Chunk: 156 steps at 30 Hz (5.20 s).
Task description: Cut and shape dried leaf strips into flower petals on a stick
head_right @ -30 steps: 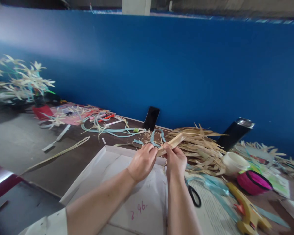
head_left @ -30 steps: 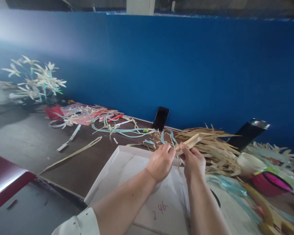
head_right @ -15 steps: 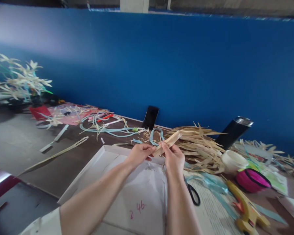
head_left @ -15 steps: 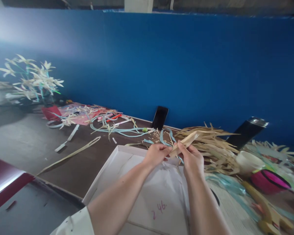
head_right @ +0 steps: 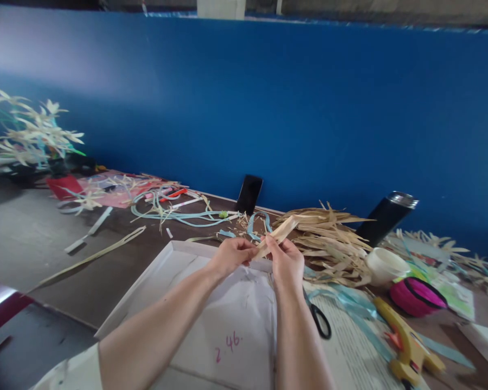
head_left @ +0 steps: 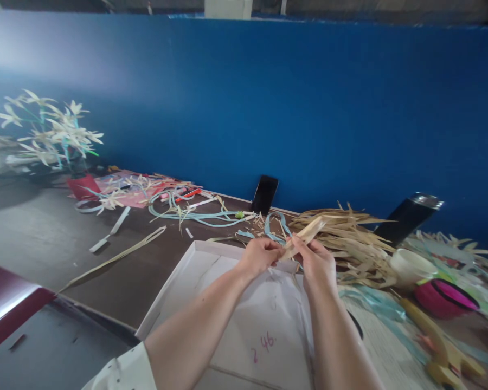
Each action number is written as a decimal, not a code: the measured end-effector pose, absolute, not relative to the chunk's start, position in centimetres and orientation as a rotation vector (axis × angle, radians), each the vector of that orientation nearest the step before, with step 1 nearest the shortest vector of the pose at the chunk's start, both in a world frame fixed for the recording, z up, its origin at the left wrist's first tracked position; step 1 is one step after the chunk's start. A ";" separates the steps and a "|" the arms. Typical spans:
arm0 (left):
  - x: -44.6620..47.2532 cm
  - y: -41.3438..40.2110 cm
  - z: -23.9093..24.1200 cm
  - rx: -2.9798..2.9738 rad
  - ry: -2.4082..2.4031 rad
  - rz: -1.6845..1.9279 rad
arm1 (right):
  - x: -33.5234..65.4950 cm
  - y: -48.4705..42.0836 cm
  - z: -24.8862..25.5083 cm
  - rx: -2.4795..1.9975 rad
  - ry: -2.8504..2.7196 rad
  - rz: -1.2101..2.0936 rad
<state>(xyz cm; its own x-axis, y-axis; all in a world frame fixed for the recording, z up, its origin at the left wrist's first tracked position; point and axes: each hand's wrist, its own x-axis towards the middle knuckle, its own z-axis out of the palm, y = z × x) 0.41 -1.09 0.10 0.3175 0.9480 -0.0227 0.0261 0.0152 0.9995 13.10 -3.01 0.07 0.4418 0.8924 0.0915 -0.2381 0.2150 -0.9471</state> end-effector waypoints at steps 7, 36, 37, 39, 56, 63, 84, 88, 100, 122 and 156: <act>0.3 -1.1 0.1 1.415 1.011 0.921 | 13.0 -3.2 0.4 -1.073 -0.693 0.938; 0.6 -1.3 -0.4 1.416 1.026 0.907 | 13.0 -3.4 0.5 -1.162 -0.702 0.860; 0.6 -1.3 -0.5 1.426 1.023 0.896 | 13.1 -3.4 0.6 -1.166 -0.686 0.850; 0.6 -1.3 -0.5 1.432 1.021 0.881 | 13.3 -3.3 0.7 -1.166 -0.652 0.838; 0.1 -1.3 0.4 1.420 1.074 0.938 | 13.4 -3.2 0.9 -1.147 -0.739 1.044; 0.3 -1.2 0.3 1.324 1.084 1.033 | 12.2 -3.8 1.2 -1.182 -0.784 1.050; 0.6 -1.2 -0.3 1.425 1.147 1.122 | 12.6 -3.6 0.7 -1.244 -0.876 0.980; 0.6 -1.2 -0.5 1.488 1.152 1.195 | 12.9 -3.5 0.2 -1.272 -0.933 0.933; 0.4 -1.3 0.2 1.411 1.168 1.147 | 12.6 -3.7 0.4 -1.334 -0.991 0.910; 0.5 -2.5 -0.3 2.109 1.228 1.496 | 12.1 -3.9 0.9 -1.466 -1.065 0.748; 0.5 -2.9 -0.3 2.563 1.120 1.368 | 12.7 -3.0 -0.4 -1.383 -0.865 0.661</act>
